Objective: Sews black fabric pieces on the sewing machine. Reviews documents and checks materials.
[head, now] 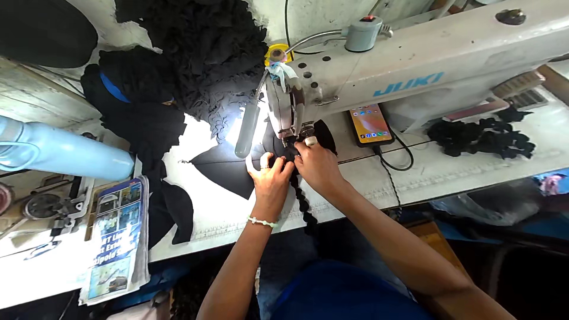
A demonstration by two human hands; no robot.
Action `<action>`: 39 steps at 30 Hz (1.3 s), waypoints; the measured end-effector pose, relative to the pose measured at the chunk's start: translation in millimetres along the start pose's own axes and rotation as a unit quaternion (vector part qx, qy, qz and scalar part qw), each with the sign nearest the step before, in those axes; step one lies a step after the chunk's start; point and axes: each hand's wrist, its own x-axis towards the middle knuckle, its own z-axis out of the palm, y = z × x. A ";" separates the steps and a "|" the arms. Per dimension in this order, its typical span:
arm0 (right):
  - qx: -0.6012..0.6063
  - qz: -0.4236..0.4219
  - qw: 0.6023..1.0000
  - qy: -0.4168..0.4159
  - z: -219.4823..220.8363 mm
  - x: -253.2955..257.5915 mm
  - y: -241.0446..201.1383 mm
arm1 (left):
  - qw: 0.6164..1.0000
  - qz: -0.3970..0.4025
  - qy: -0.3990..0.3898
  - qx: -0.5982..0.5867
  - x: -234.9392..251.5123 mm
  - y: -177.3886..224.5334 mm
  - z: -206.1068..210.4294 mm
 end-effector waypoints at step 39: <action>0.017 -0.057 0.996 0.064 14.8 7.4 22.8 | 1.000 -0.003 -0.013 -0.006 -1.3 1.4 -0.3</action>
